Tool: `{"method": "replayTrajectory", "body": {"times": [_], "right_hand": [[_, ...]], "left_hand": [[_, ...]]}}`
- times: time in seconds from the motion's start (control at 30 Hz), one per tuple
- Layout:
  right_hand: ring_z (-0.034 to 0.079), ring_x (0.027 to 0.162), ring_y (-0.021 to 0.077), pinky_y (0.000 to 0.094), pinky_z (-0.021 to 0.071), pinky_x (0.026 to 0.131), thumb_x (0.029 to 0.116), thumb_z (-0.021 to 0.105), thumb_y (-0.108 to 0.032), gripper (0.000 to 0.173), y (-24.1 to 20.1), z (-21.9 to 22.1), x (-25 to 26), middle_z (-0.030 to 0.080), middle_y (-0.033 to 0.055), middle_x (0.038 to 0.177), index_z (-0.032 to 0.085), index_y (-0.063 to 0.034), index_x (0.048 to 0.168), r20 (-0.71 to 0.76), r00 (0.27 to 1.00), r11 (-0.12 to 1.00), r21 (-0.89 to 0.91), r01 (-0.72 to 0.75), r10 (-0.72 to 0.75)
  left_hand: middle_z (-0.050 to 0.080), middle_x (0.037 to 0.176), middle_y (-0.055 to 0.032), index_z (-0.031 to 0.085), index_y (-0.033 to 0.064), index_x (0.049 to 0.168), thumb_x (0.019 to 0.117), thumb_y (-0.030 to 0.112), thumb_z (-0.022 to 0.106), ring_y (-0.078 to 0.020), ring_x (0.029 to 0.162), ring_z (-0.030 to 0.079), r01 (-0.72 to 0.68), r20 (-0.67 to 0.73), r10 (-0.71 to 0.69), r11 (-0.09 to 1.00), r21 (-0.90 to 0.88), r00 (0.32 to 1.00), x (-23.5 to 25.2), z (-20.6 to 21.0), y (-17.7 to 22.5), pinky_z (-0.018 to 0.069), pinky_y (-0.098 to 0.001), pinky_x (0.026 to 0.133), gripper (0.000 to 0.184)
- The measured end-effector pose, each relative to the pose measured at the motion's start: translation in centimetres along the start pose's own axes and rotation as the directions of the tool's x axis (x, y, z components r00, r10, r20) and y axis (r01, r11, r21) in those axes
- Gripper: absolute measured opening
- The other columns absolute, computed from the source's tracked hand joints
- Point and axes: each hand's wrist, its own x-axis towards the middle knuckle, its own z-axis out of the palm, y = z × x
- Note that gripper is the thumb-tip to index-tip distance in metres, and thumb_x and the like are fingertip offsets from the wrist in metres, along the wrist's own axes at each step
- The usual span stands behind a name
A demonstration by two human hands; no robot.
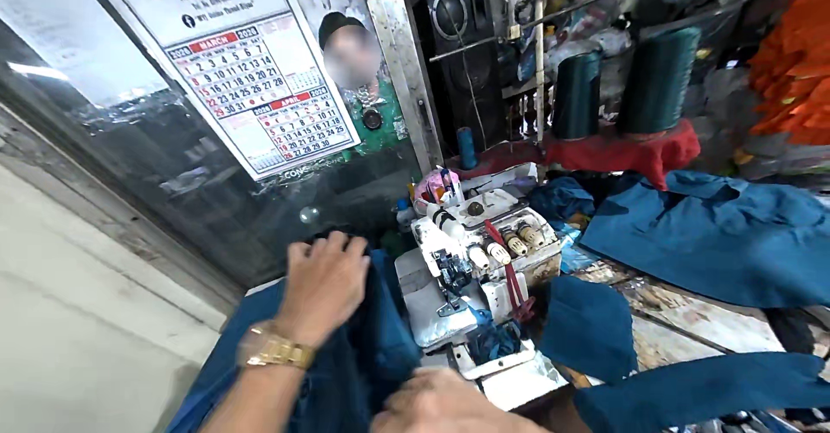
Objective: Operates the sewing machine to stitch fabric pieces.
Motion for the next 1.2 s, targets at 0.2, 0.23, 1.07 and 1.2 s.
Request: {"method": "replayTrajectory", "body": {"times": [0.2,0.23,1.07,1.2], "right_hand": [[0.067,0.072,0.0270,0.0494,0.0536,0.064,0.1047,0.052,-0.042,0.040,3.2,-2.4,-7.0,0.065,0.0078,0.075,0.067,-0.0100,0.088,0.194,0.910,0.930,-0.043,-0.366,0.367],[0.067,0.073,0.0269,0.0490,0.0534,0.065,0.1044,0.053,-0.042,0.039,3.2,-2.1,-7.1,0.065,0.0078,0.076,0.068,-0.0097,0.088,0.186,0.908,0.926,-0.036,-0.376,0.376],[0.066,0.109,0.0356,0.0582,0.0444,0.103,0.0935,0.055,-0.031,0.040,7.8,-1.7,-9.5,0.070,0.0178,0.108,0.064,0.0009,0.115,0.370,0.645,0.739,-0.244,-0.627,0.669],[0.065,0.108,0.0418,0.0652,0.0434,0.097,0.0965,0.051,-0.045,0.052,7.3,-2.6,-6.0,0.069,0.0228,0.108,0.066,0.0034,0.105,0.591,0.375,0.674,-0.436,-0.596,0.714]], "left_hand": [[0.068,0.093,0.0008,0.074,0.0198,0.095,0.0899,0.040,0.073,-0.0199,0.092,0.065,0.066,-0.214,-0.184,0.884,-0.463,0.959,0.0,10.8,7.9,0.0485,-0.0527,0.089,0.021],[0.067,0.089,0.0028,0.073,0.0200,0.090,0.0883,0.036,0.075,-0.0174,0.089,0.065,0.035,-0.238,-0.170,0.873,-0.486,0.956,0.3,10.9,8.0,0.0491,-0.0510,0.088,0.016],[0.069,0.123,0.0038,0.073,0.0213,0.122,0.1005,0.029,0.062,-0.0140,0.121,0.062,-0.113,-0.183,-0.070,0.561,-0.820,0.981,-10.4,3.3,10.8,0.0515,-0.0434,0.104,0.025],[0.070,0.119,0.0058,0.074,0.0226,0.120,0.0995,0.025,0.063,-0.0128,0.115,0.064,-0.085,-0.144,-0.070,0.531,-0.843,0.987,-11.9,3.6,11.0,0.0524,-0.0429,0.100,0.023]]}}
